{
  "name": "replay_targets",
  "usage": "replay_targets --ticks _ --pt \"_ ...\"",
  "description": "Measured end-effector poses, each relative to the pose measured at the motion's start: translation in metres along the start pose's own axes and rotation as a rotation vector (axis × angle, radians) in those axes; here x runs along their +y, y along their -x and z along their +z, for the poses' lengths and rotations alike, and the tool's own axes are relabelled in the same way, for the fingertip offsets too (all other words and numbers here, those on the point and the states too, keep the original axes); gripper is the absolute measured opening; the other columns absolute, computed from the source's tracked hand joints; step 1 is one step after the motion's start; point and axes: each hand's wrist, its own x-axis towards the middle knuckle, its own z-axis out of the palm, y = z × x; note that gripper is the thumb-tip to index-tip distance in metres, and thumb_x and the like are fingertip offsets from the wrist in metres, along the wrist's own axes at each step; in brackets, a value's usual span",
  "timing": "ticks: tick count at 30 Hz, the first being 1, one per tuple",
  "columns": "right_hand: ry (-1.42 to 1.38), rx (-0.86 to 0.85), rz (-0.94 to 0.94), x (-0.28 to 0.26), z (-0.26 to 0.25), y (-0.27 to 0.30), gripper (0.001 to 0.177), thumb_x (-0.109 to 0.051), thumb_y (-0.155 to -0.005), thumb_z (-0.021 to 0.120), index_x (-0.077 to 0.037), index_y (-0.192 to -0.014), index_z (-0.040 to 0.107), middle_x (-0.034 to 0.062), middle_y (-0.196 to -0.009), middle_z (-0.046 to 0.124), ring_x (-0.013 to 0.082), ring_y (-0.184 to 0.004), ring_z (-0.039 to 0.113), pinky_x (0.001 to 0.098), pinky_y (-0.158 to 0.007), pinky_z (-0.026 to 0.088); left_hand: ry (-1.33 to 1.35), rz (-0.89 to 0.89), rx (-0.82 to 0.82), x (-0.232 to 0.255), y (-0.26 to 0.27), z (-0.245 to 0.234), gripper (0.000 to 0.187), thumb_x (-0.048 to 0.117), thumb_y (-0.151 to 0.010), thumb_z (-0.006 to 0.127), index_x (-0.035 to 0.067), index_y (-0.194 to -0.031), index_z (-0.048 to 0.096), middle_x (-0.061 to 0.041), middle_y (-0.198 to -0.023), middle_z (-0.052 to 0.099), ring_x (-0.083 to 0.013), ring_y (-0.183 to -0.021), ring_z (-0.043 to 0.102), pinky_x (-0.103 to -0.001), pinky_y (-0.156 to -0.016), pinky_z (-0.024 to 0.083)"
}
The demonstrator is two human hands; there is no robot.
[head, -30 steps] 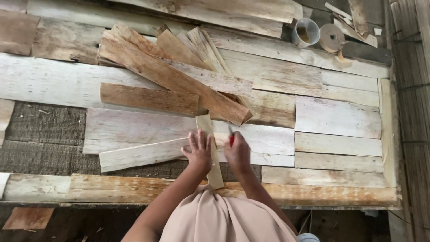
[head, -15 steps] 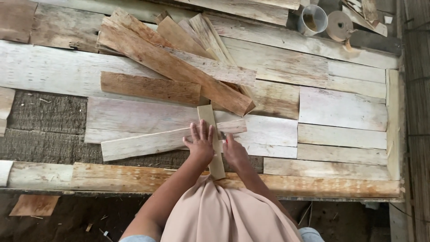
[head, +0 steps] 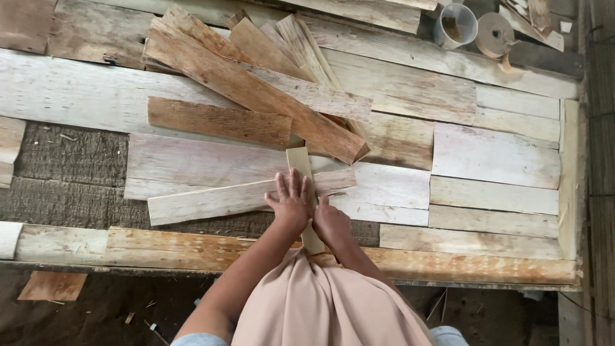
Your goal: The person uses a red utility knife to shave thin strips from a small wooden plank on a workbench. They repeatedly draw the blade along the plank's edge to remove material, then reposition the plank and continue shaving.
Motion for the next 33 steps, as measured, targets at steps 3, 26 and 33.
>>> replay_targets --ticks 3,26,33 --pt "0.044 0.019 -0.056 -0.008 -0.007 0.012 0.043 -0.026 -0.106 0.031 0.001 -0.139 0.036 0.0279 -0.095 0.072 0.0476 -0.095 0.073 0.0616 -0.087 0.055 0.014 -0.013 0.005 0.000 -0.005 0.002 0.098 0.032 -0.102 0.061 0.019 -0.165 -0.013 -0.016 -0.167 -0.033 -0.0523 -0.147 -0.033 -0.087 -0.103 0.002" --pt "0.167 0.254 -0.199 0.031 0.056 -0.015 0.059 -0.022 -0.092 0.049 0.007 -0.142 0.037 0.0237 -0.077 0.072 0.0430 -0.071 0.074 0.0601 -0.063 0.060 0.013 -0.033 0.020 0.006 0.024 -0.016 0.094 0.007 -0.102 0.056 0.021 -0.165 -0.012 -0.016 -0.169 -0.029 -0.0502 -0.150 -0.029 -0.085 -0.101 0.004" --pt "0.192 0.177 -0.180 0.021 0.037 -0.008 0.055 -0.019 -0.096 0.048 0.008 -0.142 0.038 0.0271 -0.082 0.071 0.0438 -0.077 0.074 0.0599 -0.069 0.061 -0.025 -0.041 0.015 0.005 0.029 -0.019 0.092 0.005 -0.102 0.053 0.021 -0.165 -0.012 -0.015 -0.169 -0.029 -0.0496 -0.150 -0.029 -0.085 -0.102 0.005"
